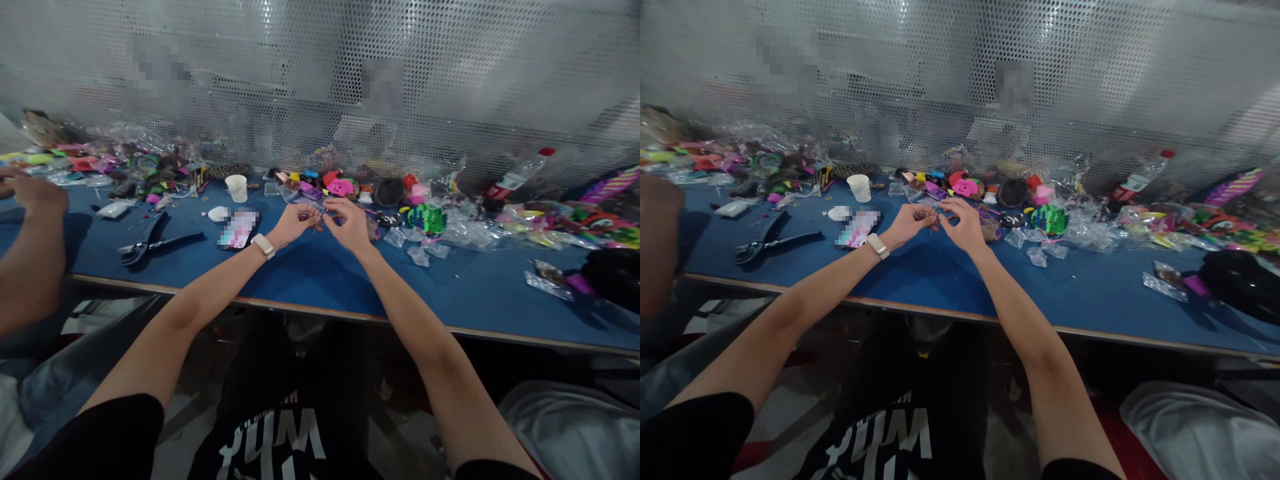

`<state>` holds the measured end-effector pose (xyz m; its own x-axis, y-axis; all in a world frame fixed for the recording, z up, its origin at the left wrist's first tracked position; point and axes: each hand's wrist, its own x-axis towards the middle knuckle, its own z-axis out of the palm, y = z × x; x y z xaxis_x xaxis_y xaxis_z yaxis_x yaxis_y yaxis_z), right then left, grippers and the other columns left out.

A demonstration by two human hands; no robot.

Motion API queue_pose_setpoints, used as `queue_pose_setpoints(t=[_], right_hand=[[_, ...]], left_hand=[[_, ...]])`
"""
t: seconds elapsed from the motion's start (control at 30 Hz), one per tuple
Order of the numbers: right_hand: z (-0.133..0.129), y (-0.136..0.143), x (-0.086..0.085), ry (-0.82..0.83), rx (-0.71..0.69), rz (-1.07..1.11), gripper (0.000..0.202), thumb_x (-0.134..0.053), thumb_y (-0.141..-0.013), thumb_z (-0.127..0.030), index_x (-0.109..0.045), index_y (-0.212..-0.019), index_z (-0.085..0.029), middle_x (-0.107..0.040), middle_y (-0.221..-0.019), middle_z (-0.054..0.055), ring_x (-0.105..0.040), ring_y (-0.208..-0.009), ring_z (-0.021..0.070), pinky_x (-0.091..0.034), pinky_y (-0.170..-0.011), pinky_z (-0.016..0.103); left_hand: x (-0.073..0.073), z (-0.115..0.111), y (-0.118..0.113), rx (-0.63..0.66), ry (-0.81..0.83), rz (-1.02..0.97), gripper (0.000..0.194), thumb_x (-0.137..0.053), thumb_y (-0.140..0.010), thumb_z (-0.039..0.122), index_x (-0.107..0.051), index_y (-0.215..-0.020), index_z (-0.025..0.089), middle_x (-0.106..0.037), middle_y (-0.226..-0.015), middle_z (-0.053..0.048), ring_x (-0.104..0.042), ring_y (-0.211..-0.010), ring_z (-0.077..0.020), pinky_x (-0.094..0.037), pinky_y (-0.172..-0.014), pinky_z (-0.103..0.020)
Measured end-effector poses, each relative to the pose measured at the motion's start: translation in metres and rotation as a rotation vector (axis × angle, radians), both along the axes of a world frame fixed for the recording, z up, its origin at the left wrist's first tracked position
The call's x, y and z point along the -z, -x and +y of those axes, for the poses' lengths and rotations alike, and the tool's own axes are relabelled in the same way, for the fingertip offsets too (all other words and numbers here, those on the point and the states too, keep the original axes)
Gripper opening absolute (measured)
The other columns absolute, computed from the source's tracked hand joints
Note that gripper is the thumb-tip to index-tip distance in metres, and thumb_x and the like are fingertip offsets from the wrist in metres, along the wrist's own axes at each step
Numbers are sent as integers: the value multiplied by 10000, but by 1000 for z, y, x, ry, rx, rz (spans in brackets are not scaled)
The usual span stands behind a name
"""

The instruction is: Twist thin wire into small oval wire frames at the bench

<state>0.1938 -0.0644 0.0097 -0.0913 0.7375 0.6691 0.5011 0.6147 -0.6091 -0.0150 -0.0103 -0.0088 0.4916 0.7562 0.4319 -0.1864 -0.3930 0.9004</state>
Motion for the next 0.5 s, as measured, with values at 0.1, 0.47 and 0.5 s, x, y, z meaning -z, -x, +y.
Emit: queue_pose_setpoints(t=[0.1,0.47,0.5], right_hand=[[2,1,1,15,22,-50,246,-802,-1004,-394,-902,-1184,-258,-816,-1423,152,-765,-1319,399,-753,-943,582],[18,4,19,125,-9,81,283,-745,-1014,-514,-707,-1122,-255,-841,-1115,120,-814,-1043,319,-702,-997,541],[19,4,20,138,-33,119,311,-754,-1011,-540,-669,-1130,-266,-826,-1110,111,-811,-1047,313,-698,-1002,536]], left_hand=[[2,2,1,10,-10,1,483,-994,-916,613,-804,-925,169,-805,-838,-61,-822,-778,-190,-672,-807,-333],[2,4,-2,-20,-107,64,485,-900,-977,634,-772,-905,172,-804,-813,-58,-803,-755,-197,-657,-769,-324],[1,5,-2,-28,-122,68,475,-883,-990,628,-769,-907,175,-810,-822,-61,-809,-761,-205,-663,-771,-334]])
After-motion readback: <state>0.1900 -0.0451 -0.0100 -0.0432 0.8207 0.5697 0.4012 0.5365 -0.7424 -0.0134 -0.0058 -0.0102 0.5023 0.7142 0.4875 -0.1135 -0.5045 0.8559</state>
